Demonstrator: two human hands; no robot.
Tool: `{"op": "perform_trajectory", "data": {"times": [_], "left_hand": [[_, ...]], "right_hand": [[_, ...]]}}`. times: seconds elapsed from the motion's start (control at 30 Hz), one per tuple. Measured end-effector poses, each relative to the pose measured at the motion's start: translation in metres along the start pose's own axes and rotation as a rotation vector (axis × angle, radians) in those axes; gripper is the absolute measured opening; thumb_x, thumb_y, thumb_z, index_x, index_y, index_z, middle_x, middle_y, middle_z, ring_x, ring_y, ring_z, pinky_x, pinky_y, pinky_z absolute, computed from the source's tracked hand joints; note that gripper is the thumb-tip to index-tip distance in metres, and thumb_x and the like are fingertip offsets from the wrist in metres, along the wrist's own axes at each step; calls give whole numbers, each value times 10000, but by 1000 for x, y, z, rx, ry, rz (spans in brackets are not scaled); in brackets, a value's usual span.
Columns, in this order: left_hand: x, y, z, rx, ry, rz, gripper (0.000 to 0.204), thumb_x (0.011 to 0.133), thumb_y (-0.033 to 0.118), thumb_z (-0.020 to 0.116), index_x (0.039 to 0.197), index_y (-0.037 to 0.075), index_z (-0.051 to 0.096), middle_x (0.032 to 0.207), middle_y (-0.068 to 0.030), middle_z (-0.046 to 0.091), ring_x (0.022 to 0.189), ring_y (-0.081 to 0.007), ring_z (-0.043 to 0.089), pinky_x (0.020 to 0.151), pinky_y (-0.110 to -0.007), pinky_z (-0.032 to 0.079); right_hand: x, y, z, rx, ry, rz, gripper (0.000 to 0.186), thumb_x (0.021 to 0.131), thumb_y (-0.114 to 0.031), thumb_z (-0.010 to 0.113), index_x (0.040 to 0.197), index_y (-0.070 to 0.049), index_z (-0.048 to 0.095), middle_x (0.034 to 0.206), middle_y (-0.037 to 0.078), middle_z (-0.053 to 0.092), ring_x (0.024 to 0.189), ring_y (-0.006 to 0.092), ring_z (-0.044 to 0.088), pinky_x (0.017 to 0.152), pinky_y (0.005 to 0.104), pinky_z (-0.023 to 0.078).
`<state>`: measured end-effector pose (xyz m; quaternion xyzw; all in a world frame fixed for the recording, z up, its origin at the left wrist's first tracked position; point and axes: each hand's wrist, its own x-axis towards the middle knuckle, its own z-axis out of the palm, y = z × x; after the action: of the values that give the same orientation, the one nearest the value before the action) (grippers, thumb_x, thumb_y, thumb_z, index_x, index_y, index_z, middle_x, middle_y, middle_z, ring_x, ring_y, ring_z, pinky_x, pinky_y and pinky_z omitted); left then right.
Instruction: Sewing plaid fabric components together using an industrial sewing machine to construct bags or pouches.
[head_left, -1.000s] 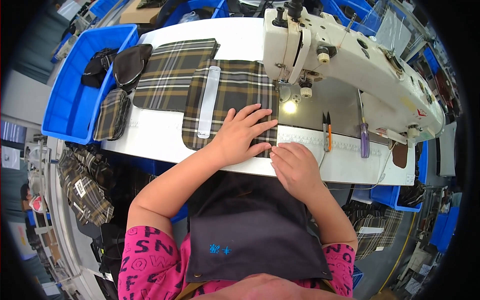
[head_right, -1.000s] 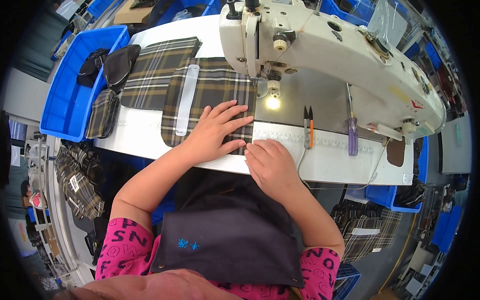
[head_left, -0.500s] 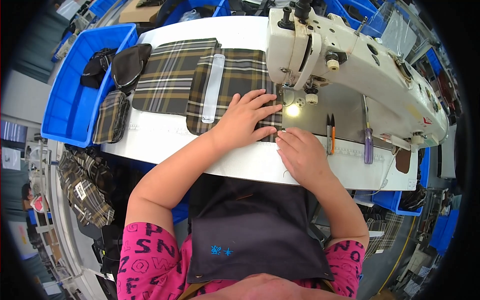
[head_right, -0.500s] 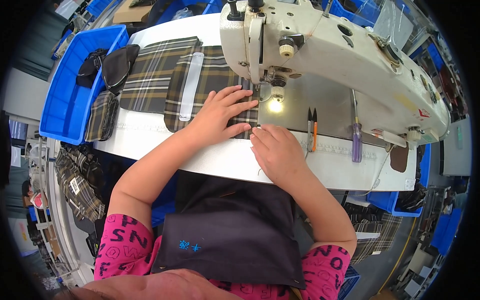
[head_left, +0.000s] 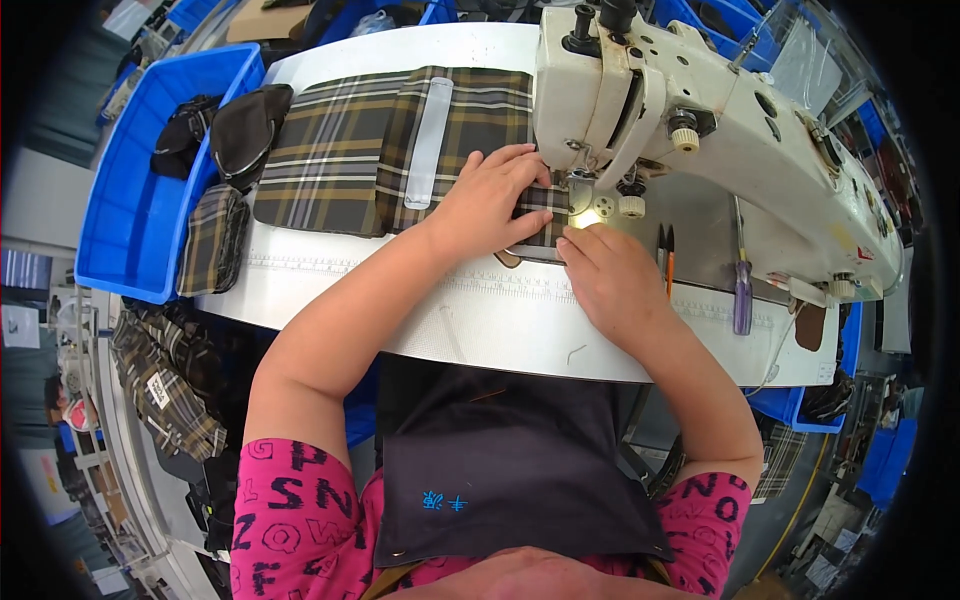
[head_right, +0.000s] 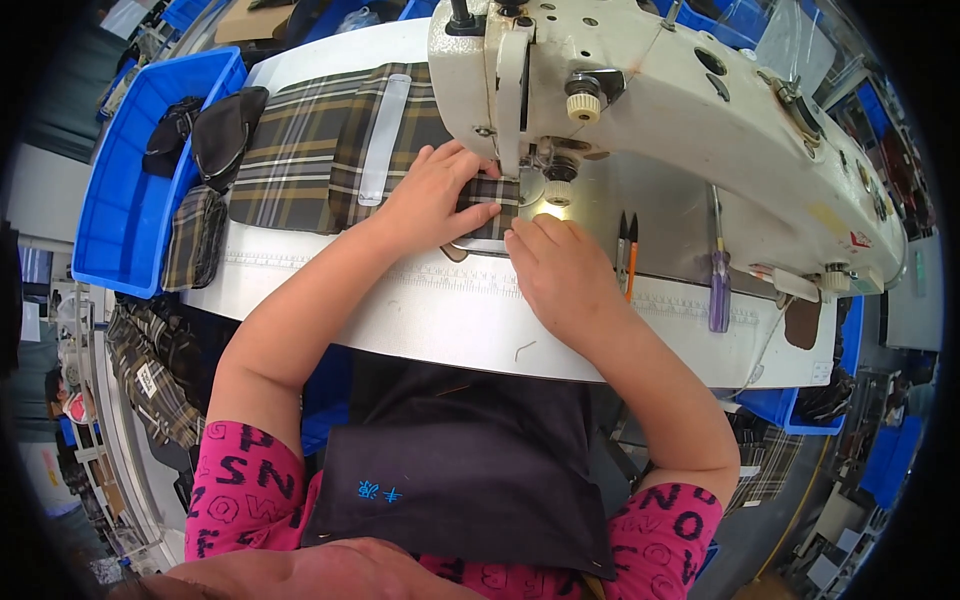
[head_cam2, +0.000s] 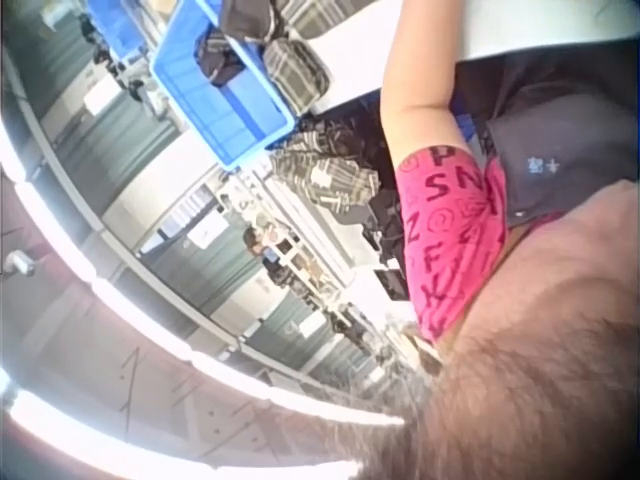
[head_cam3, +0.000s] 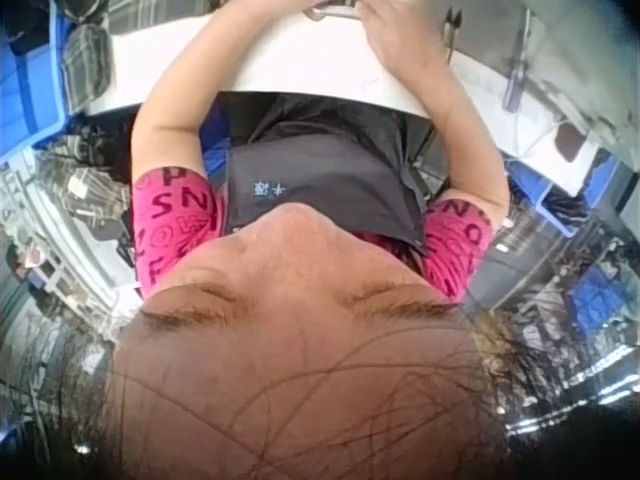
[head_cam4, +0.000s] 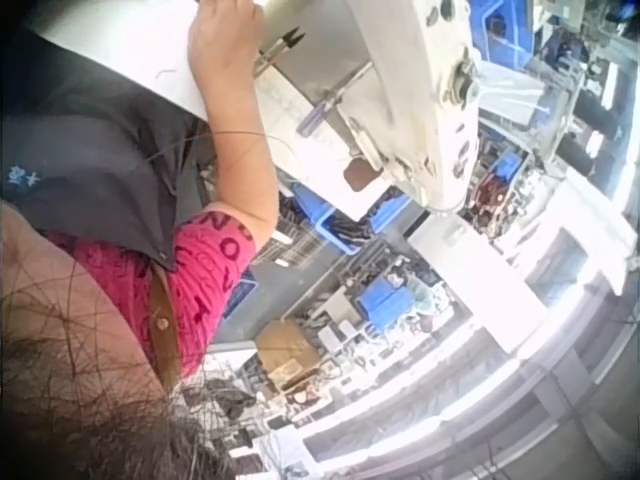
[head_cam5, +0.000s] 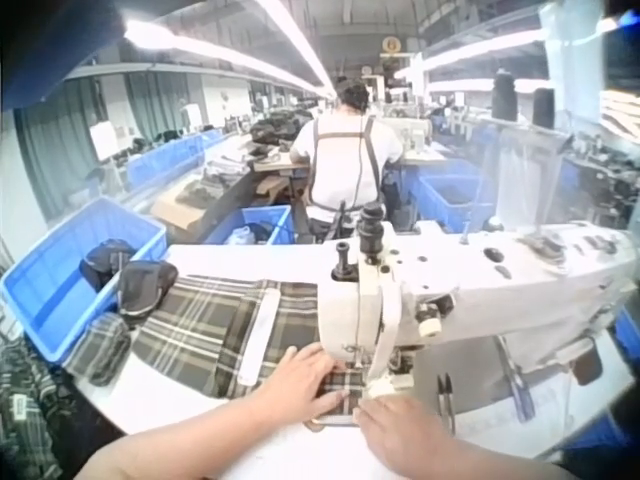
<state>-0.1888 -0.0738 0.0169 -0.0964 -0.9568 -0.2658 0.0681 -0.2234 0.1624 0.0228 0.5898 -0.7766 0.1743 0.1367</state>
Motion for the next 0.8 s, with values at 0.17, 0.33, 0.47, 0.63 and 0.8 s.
{"op": "perform_trajectory", "data": {"times": [0.17,0.33,0.47,0.63,0.8], "left_hand": [[14,-14,-1,50,13,18,408,876,343,723,1166,94,580,1317,-92,629,1405,-279,446,1007,-517,368],[26,-28,4,149,19,25,464,903,380,683,1287,127,625,1414,-53,576,1417,-268,421,1042,-557,357],[36,-32,1,150,-23,-1,419,922,386,656,1279,166,679,1461,-28,543,1430,-261,402,1066,-570,344],[45,-43,2,207,10,-18,423,918,387,644,1286,181,680,1462,-26,543,1429,-255,403,1055,-560,350],[49,-43,6,247,20,-49,434,909,390,639,1297,199,675,1477,-14,535,1429,-249,402,1047,-551,353]], "right_hand": [[11,8,4,-38,-33,21,312,810,-61,683,1112,18,677,944,75,601,918,229,606,787,373,494],[16,9,11,-123,-74,56,306,816,-43,659,1115,24,668,883,62,568,823,211,618,682,361,469],[15,10,18,-209,-54,85,360,800,-45,671,1153,24,666,875,56,556,702,191,604,631,342,440],[13,11,20,-235,-71,81,432,788,-67,696,1209,24,664,871,47,537,619,171,571,617,328,419],[12,12,20,-261,-37,90,435,740,-58,719,1175,-36,703,828,21,516,796,180,554,556,311,480]]}}
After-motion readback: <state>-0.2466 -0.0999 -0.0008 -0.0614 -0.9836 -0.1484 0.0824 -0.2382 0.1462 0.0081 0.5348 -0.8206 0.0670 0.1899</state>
